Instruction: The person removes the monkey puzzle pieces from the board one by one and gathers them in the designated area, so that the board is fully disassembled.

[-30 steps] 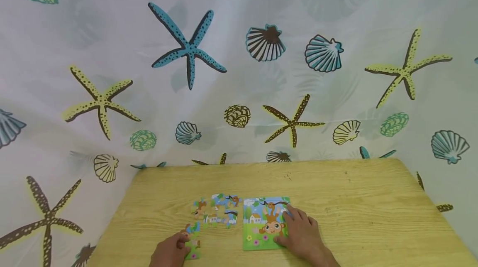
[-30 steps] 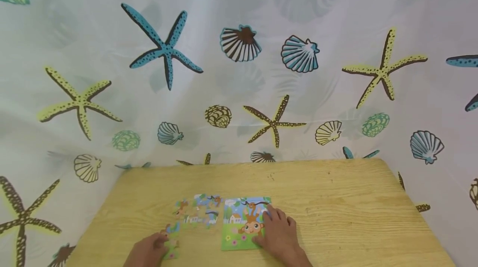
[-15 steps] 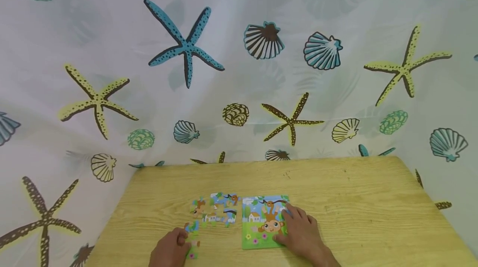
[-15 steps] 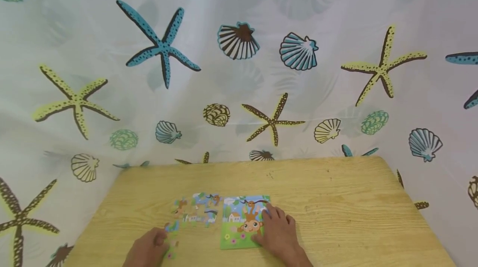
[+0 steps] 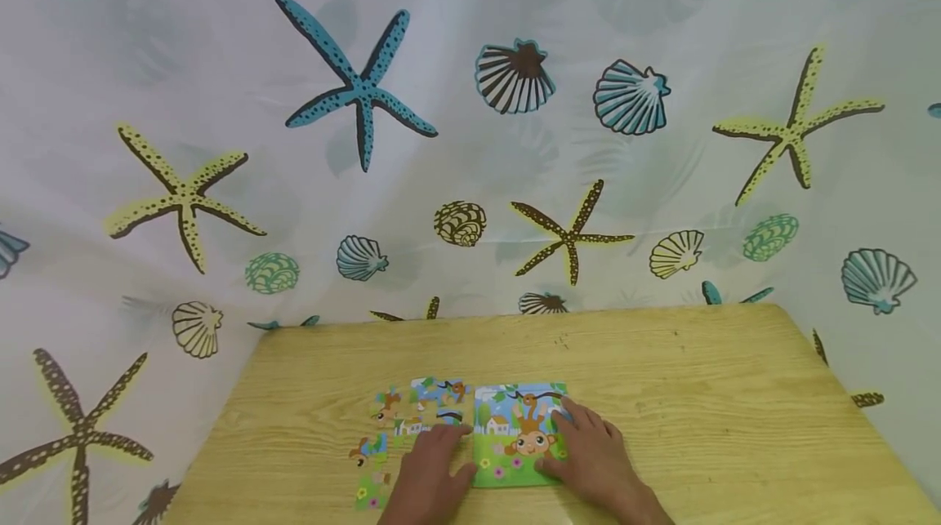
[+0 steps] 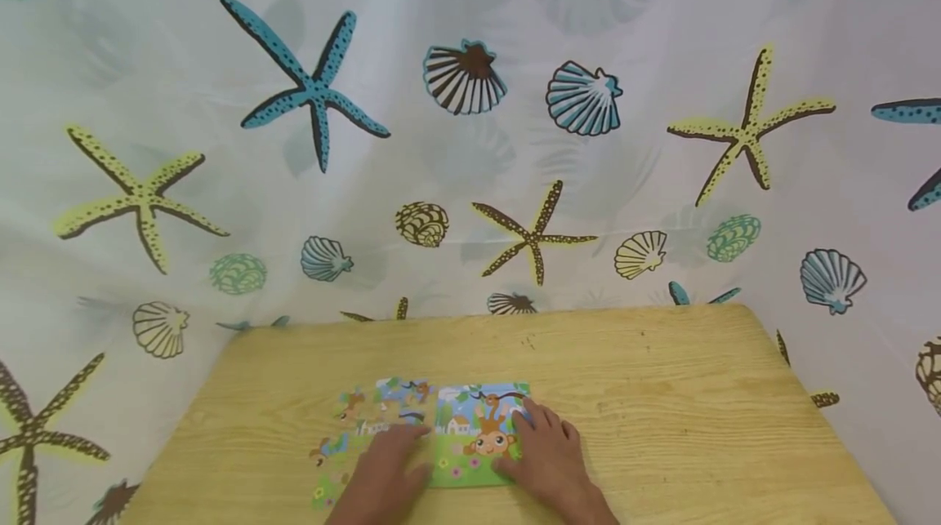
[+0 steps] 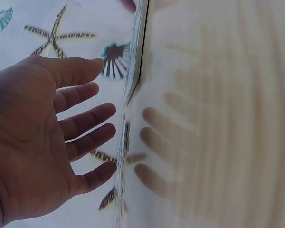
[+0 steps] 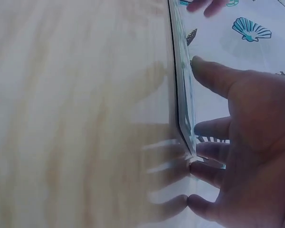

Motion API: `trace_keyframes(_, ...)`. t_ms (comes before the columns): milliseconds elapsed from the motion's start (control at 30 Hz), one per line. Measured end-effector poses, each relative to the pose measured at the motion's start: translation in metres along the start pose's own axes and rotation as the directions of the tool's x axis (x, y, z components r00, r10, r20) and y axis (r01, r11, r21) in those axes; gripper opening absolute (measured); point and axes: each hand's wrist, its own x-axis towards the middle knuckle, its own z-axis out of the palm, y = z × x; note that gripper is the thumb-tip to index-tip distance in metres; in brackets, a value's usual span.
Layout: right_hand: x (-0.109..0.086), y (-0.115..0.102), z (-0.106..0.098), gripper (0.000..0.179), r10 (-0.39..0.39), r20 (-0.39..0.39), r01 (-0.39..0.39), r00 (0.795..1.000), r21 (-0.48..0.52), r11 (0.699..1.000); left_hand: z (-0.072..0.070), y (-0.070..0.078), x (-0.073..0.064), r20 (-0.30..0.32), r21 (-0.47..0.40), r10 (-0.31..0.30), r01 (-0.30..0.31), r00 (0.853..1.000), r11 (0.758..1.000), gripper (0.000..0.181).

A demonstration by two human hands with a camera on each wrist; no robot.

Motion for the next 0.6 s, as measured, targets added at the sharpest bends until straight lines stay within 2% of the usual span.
trace_keyframes(133, -0.001, 0.002, -0.003, 0.075, -0.017, -0.016, 0.017, 1.0, 0.029, 0.999, 0.008, 0.017, 0.006, 0.034, 0.044, 0.071, -0.073, 0.997, 0.996, 0.048)
trace_keyframes(233, -0.001, 0.004, -0.005, 0.075, -0.025, -0.03, 0.026, 0.999, 0.022, 0.999, 0.011, 0.025, 0.009, 0.079, 0.065, 0.087, -0.092, 0.993, 0.994, 0.048)
trace_keyframes(333, -0.003, 0.005, -0.006, 0.073, -0.034, -0.033, 0.035, 0.999, 0.017, 0.999, 0.016, 0.027, 0.011, 0.107, 0.09, 0.083, -0.093, 0.991, 0.992, 0.047)
trace_keyframes(600, -0.007, 0.009, -0.006, 0.069, -0.017, -0.002, 0.017, 1.0, -0.006, 1.0, 0.025, 0.035, 0.014, 0.111, 0.132, 0.067, -0.081, 0.992, 0.988, 0.048)
